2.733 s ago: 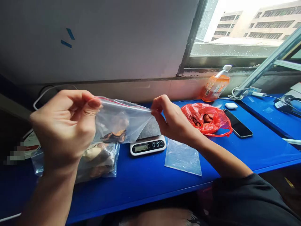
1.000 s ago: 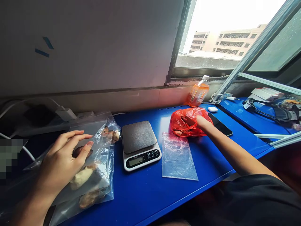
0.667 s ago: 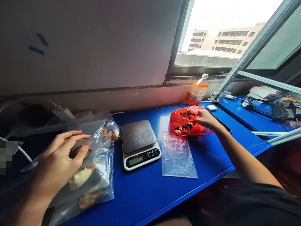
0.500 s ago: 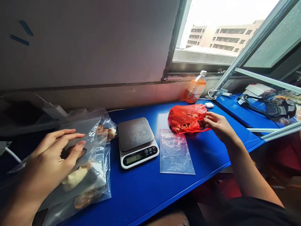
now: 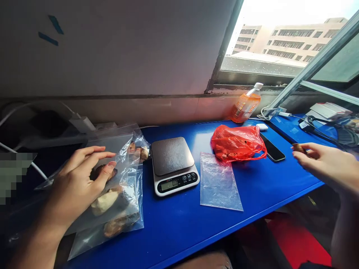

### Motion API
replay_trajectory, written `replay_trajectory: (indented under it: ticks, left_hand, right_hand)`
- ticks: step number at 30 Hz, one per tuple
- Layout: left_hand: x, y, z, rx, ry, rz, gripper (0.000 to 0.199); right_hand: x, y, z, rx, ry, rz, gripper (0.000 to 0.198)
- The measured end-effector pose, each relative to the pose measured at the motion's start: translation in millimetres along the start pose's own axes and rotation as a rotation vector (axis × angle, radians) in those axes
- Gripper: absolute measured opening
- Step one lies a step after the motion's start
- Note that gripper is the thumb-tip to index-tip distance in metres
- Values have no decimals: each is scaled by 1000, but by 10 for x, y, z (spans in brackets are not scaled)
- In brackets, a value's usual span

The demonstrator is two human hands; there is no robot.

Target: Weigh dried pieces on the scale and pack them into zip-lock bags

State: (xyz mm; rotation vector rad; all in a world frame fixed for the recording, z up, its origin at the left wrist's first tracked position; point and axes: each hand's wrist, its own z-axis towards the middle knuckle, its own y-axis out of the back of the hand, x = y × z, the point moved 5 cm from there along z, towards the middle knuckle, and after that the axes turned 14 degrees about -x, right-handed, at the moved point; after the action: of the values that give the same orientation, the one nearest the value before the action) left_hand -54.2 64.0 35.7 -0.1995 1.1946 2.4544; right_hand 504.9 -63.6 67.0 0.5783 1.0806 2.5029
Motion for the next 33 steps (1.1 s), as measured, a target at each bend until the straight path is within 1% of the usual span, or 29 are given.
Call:
replay_trajectory:
  ticks: [1,2,3,4,5,6,8,9,10,12,14,16,17,19,21,23,24,26,28,31,33]
  left_hand:
    - [-1,-16,-12,10,-1,-3,35]
    - [-5,-37,-23,18,-8,-10,35]
    - [-10,-64,-35,26,-17,-18,35]
    - [-16,-92,-46,33,-26,-26,35]
    - [-21,-122,-57,45,-33,-31,36]
    - [-25,-148,-65,58,-37,-33,36]
    - [-27,-184,-76,83,-31,-31,36]
    - [-25,-196,-80,99,-21,-33,36]
    - [-23,-205,-84,117,-15,-40,36]
    - [-19,-210,-90,130,-16,-60,36]
    - [-19,-209,-96,119,-47,-69,35]
    - [-20,-204,-100,96,-82,-66,36]
    - [-19,-203,-103,94,-88,-63,36]
    - [-18,-197,-104,101,-79,-65,36]
    - [-27,-189,-105,120,-66,-69,35]
    - [-46,-178,-105,133,-67,-71,35]
    - [-56,-177,-107,140,-73,-66,35]
    - [-70,-179,-111,149,-86,-51,36]
    - [-75,-188,-114,153,-94,-35,38]
    - [-73,-205,-110,156,-97,-31,41]
    - [-66,-217,-103,169,-85,-40,41]
  right_hand:
    - [145,74,-63,-8,7,56,20]
    - [391,130,-147,-14,60,153,24]
    - [722,155,-250,3,149,304,24]
    - [1120,118,-379,107,287,441,21]
    - [1531,44,-521,241,435,532,19]
    - [1923,-38,-652,323,597,569,18]
    - [2550,-248,-839,404,843,547,20]
    - [2779,-365,-898,433,928,517,20]
    - [2953,-466,-927,431,979,488,19]
    - [3172,-611,-962,441,1052,462,16]
    - [3258,-652,-978,481,1098,490,14]
    - [3246,-597,-951,533,1099,573,17]
    - [3209,-546,-914,552,1073,628,23]
    - [3083,-436,-797,552,965,734,37]
    - [2911,-357,-677,492,839,803,43]
    - [2740,-339,-626,398,751,819,38]
    - [2673,-355,-643,361,736,821,35]
    - [2594,-434,-750,329,756,820,28]
    - [2581,-549,-903,335,812,804,24]
    - [2618,-699,-1067,323,865,753,24]
    - [2637,-739,-1089,276,849,745,26]
